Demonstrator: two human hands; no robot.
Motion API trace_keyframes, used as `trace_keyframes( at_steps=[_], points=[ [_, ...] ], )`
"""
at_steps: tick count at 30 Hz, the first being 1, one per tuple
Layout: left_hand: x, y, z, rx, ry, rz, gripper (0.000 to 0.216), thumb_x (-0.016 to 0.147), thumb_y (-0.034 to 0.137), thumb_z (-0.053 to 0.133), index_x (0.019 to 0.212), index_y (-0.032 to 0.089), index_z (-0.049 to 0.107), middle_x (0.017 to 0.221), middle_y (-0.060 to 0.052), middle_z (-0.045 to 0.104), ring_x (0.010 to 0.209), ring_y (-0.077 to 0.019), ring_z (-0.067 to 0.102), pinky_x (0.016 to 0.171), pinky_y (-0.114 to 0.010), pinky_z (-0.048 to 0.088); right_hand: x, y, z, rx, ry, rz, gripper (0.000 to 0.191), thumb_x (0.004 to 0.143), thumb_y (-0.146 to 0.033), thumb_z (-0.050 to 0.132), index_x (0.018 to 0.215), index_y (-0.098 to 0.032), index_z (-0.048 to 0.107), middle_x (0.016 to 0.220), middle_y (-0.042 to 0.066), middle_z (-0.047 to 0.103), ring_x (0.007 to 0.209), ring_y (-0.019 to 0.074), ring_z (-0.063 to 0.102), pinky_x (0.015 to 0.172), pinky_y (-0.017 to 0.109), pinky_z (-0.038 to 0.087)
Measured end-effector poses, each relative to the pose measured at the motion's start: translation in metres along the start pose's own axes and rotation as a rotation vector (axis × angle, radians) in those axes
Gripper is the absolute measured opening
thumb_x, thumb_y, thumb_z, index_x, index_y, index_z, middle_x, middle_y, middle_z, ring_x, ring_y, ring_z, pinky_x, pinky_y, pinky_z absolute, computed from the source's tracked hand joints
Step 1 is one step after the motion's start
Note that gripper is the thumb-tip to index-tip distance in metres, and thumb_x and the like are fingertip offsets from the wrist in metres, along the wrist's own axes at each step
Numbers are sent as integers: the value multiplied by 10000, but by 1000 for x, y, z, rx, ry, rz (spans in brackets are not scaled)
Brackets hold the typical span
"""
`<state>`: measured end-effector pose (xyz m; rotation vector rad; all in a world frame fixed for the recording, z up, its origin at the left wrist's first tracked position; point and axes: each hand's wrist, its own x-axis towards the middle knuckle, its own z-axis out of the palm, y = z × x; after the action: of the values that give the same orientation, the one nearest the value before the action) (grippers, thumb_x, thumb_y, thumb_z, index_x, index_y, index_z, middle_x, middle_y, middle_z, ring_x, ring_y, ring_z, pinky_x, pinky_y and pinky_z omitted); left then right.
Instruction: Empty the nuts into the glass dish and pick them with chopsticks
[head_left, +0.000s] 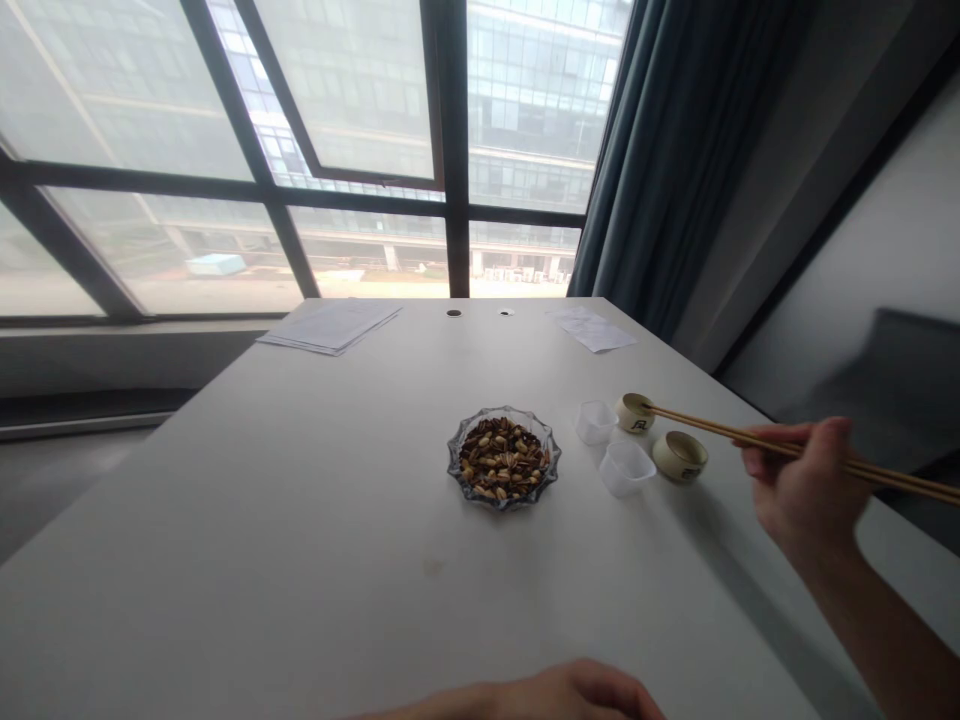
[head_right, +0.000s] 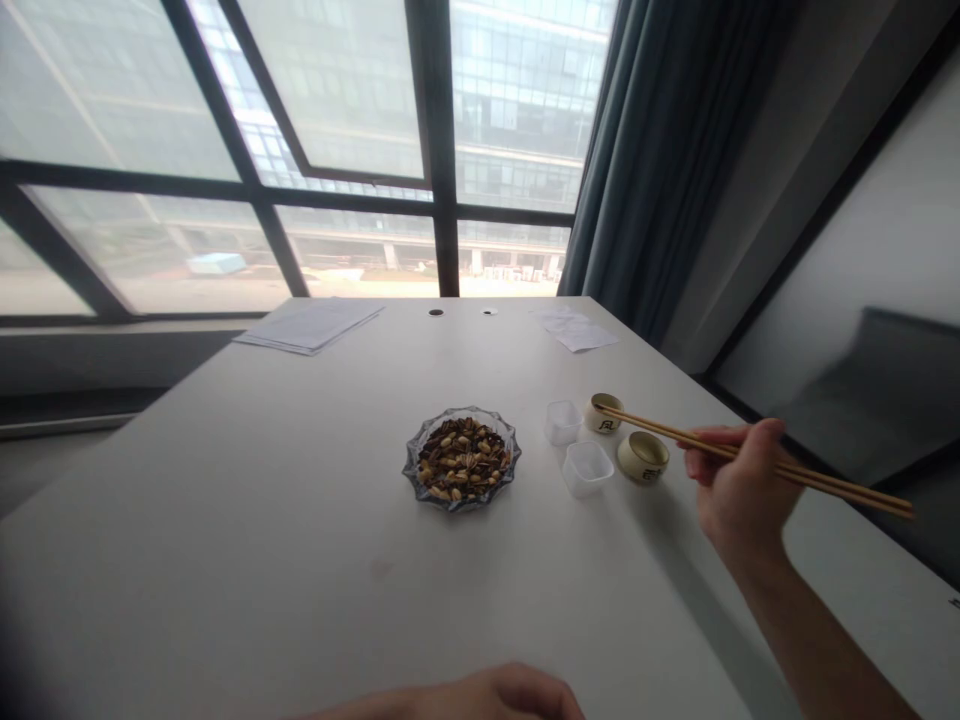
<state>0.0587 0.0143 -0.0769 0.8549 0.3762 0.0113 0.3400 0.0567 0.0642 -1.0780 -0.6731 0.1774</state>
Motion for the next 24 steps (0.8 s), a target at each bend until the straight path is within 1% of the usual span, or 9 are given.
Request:
trace_keyframes(
  at_steps=[2,4,6,8,12,16,19,22,24],
  points=[
    [-2,4,1,11,-5,-17,488,592,553,889,897,192,767,817,-5,646,714,-105,521,674,-209,383,13,6,-29,-71,105,27,573,965,-475,436,493,-212,625,441,97,548,367,143,487,385,338,331],
    [-4,8,2,28,-11,-24,491,594,552,887,899,188,764,817,-4,642,711,-102,513,683,-208,378,18,17,-53,-113,146,51,553,961,-448,433,496,-225,633,432,96,536,379,159,506,402,350,358],
    [-6,13,3,51,-17,-20,482,610,544,883,904,184,758,820,-3,638,716,-101,505,696,-207,374,18,30,-68,-163,170,66,533,958,-466,443,530,-215,635,428,81,543,383,169,527,407,338,391],
    [-9,18,5,66,-17,-11,459,639,532,871,909,182,751,818,0,630,714,-99,493,698,-204,369,14,40,-75,-217,163,83,523,952,-527,469,585,-193,634,443,67,575,391,178,562,409,320,428],
    [-12,24,9,82,-18,-20,415,685,518,843,894,176,738,804,1,613,702,-97,478,680,-199,359,9,47,-79,-273,81,85,542,919,-632,522,681,-160,642,479,69,633,398,190,611,411,302,476],
    [-13,27,11,85,-13,-30,392,694,509,838,872,177,731,786,5,602,689,-96,467,661,-196,349,9,47,-82,-277,61,52,520,897,-624,575,708,-146,653,498,80,654,408,215,638,415,321,509],
    [-13,28,12,75,-17,-39,385,706,501,833,884,174,738,766,6,594,678,-95,465,655,-197,346,8,46,-84,-272,65,49,506,902,-601,577,700,-144,662,493,79,650,411,223,639,423,336,515],
    [-12,26,10,59,-16,-32,402,691,504,843,890,170,742,777,2,604,684,-96,477,661,-200,351,3,38,-78,-242,62,16,497,915,-583,557,686,-158,675,490,67,644,401,210,619,437,345,514],
    [-11,23,9,54,-18,-24,422,668,515,856,879,169,741,783,2,611,686,-96,484,672,-203,357,-4,28,-68,-211,24,-28,522,935,-592,522,665,-173,674,488,61,637,397,197,602,438,342,509]
  ],
)
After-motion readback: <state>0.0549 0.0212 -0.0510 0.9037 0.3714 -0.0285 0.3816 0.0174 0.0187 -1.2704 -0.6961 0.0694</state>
